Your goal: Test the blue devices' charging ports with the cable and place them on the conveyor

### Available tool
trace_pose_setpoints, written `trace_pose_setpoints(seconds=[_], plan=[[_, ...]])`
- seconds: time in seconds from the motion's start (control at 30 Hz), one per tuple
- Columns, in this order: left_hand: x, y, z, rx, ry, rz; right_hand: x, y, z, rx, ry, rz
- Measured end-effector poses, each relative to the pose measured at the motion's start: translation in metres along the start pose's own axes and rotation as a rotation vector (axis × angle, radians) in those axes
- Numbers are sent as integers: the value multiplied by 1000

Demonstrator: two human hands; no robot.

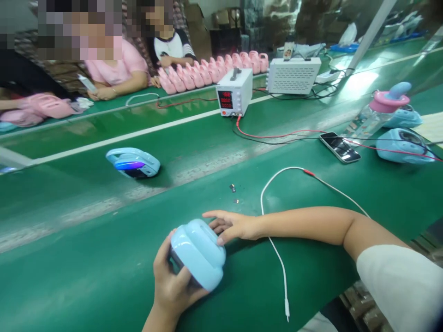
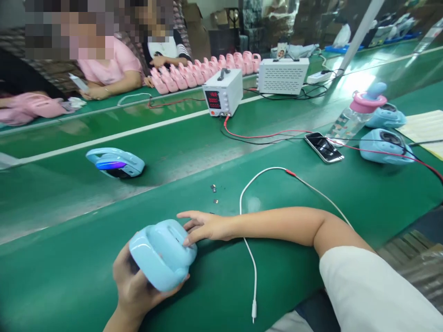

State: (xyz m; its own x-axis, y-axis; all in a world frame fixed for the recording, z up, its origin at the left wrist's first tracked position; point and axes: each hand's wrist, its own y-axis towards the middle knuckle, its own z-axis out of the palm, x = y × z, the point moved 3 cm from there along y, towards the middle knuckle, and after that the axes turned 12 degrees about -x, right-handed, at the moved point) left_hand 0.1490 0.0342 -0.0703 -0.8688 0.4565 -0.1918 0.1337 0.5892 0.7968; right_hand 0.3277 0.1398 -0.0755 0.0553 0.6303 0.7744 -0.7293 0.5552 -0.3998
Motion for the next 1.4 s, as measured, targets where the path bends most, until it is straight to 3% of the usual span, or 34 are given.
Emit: trace_pose_setpoints(seconds=[0.07,0.13,0.3,0.43,0.53,0.67,1.0,1.4], plan=[[14,8,-16,-124,175,-33,-4,2,-2,-115,-5,7],[36,12,-35,-279,402,-162,-9,2,-3,-164,-67,9],[94,9,-79,-521,705,-521,-16,-4,-1,-46,-318,-62],[127,-6,-97,-545,773,-710,-18,-9,-1,48,-595,-213],[140,-22,-99,-505,765,-821,-19,-9,-2,66,-617,-240],[146,-34,-100,-489,743,-917,-19,-7,-2,70,-584,-196],[145,-33,-102,-474,711,-986,-17,-2,-7,50,-451,-63],[138,-28,-102,-450,702,-966,-21,0,-12,71,-382,-39]])
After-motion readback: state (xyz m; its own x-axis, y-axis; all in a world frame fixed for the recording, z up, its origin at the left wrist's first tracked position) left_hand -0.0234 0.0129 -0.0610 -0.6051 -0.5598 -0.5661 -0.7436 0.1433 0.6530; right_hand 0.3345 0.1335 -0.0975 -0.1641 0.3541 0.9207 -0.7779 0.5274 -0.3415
